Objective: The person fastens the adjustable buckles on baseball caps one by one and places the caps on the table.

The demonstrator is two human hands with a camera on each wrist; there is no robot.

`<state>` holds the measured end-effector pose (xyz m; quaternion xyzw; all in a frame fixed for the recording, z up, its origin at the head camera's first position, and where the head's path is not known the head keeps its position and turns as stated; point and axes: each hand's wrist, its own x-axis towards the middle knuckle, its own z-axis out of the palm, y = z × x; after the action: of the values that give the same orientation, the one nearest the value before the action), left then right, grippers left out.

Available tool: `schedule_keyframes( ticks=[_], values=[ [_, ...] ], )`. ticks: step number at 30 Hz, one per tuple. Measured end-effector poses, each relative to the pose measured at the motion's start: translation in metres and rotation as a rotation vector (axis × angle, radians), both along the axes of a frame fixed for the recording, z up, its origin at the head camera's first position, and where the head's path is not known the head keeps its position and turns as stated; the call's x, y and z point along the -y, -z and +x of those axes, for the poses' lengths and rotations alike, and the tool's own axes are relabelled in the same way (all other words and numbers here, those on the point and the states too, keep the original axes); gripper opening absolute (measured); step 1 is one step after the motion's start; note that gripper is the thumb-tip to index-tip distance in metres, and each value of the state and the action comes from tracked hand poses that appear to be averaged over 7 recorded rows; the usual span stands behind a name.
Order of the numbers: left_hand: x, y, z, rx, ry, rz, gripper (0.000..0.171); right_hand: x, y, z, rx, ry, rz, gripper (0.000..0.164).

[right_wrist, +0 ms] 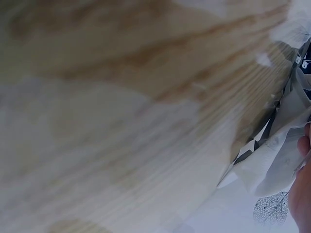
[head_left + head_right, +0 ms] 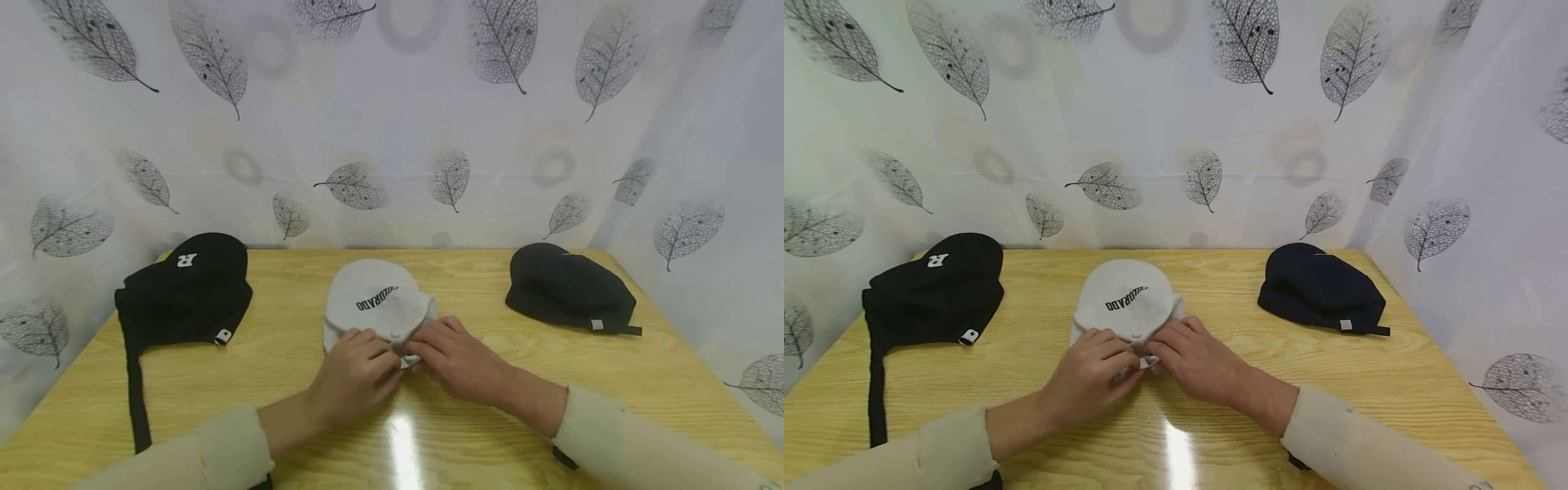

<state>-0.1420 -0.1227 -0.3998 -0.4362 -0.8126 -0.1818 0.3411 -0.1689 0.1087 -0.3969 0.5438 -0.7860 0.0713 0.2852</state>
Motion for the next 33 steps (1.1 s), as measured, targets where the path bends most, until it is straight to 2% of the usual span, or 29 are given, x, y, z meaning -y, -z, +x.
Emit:
schedule_keyframes(
  ticks=[4,10,18,24,29,33],
  values=[
    [-0.0012,-0.0004,-0.0009,-0.036,0.026,0.016,0.012,0.0004,0.0002,-0.0003,0.001,-0.009,-0.009,0.029],
    [-0.003,-0.0003,-0.0001,-0.003,0.01,0.029,0.011,0.0013,0.0002,0.0009,0.011,-0.003,-0.006,0.03],
    [-0.0061,0.0004,0.0016,0.009,-0.091,0.028,0.026,-0.0004,-0.0013,0.0012,0.046,-0.048,-0.054,0.031],
    [-0.0075,-0.0008,0.0032,-0.006,-0.142,0.032,0.03,-0.0006,-0.005,0.0013,0.057,-0.145,-0.149,0.027],
    [-0.008,-0.0005,0.0031,0.0,-0.118,0.042,0.027,0.0008,-0.0071,0.0021,0.081,-0.247,-0.189,0.018],
    [-0.0086,-0.0002,0.002,-0.012,-0.074,0.054,0.025,0.0016,-0.0079,0.0027,0.098,-0.285,-0.206,0.014]
  ],
)
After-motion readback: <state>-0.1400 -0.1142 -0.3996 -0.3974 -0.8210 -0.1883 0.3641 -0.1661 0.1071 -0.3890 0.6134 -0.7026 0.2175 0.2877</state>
